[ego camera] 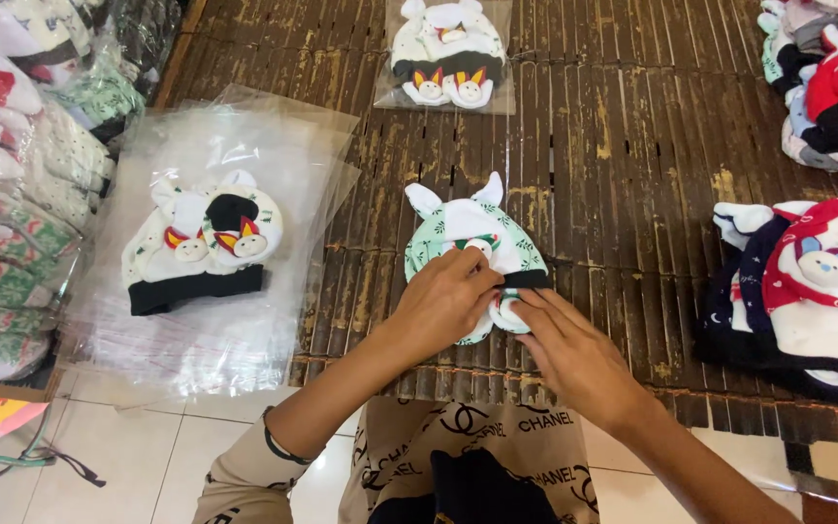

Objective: Folding baby hats and booties and placing them into plastic bags for packaging

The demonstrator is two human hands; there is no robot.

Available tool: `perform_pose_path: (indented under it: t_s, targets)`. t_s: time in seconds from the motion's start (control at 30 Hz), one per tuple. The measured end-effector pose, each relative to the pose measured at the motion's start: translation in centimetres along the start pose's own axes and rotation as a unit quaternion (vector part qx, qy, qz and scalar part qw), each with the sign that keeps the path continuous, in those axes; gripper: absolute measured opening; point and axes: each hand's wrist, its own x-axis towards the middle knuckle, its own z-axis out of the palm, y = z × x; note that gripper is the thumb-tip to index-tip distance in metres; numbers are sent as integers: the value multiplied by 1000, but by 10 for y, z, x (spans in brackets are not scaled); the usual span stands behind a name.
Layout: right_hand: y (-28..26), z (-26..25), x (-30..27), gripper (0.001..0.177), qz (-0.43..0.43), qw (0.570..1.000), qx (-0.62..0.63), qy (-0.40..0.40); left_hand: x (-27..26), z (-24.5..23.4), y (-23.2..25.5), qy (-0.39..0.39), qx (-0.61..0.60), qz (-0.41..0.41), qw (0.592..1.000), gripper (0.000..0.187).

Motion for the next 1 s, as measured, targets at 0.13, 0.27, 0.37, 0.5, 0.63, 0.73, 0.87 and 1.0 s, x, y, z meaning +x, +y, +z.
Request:
perform_pose_path:
  t_s: [0.13, 0.27, 0.37, 0.5, 0.63, 0.73, 0.87, 1.0]
  targets:
    - [25, 27, -19, 23, 15, 997, -56, 40, -4, -7, 8, -18, -1, 3, 1000, 22]
    - [21, 17, -14, 12, 18, 997, -70, 6, -14, -20, 21, -52, 41, 3, 998, 33]
    - [26, 3, -11, 15, 41, 999, -11, -11, -30, -26, 23, -36, 45, 42, 997, 30]
    - [19, -23, 1, 32, 41, 999, 25, -25, -51, -31, 18, -8, 109, 78, 991, 28]
    - [12, -14, 15, 36, 26, 997, 12, -69, -57, -33, 10, -18, 128, 86, 988, 23]
    - [24, 0, 18, 33, 24, 995, 64, -68, -61, -35, 7, -7, 120, 89, 989, 22]
    - [37, 20, 5, 26, -19, 999, -30, 3, -66, -42, 2, -17, 113, 83, 990, 23]
    - [22, 18, 6, 27, -17, 997, -72, 13, -70, -39, -1, -29, 83, 66, 994, 16]
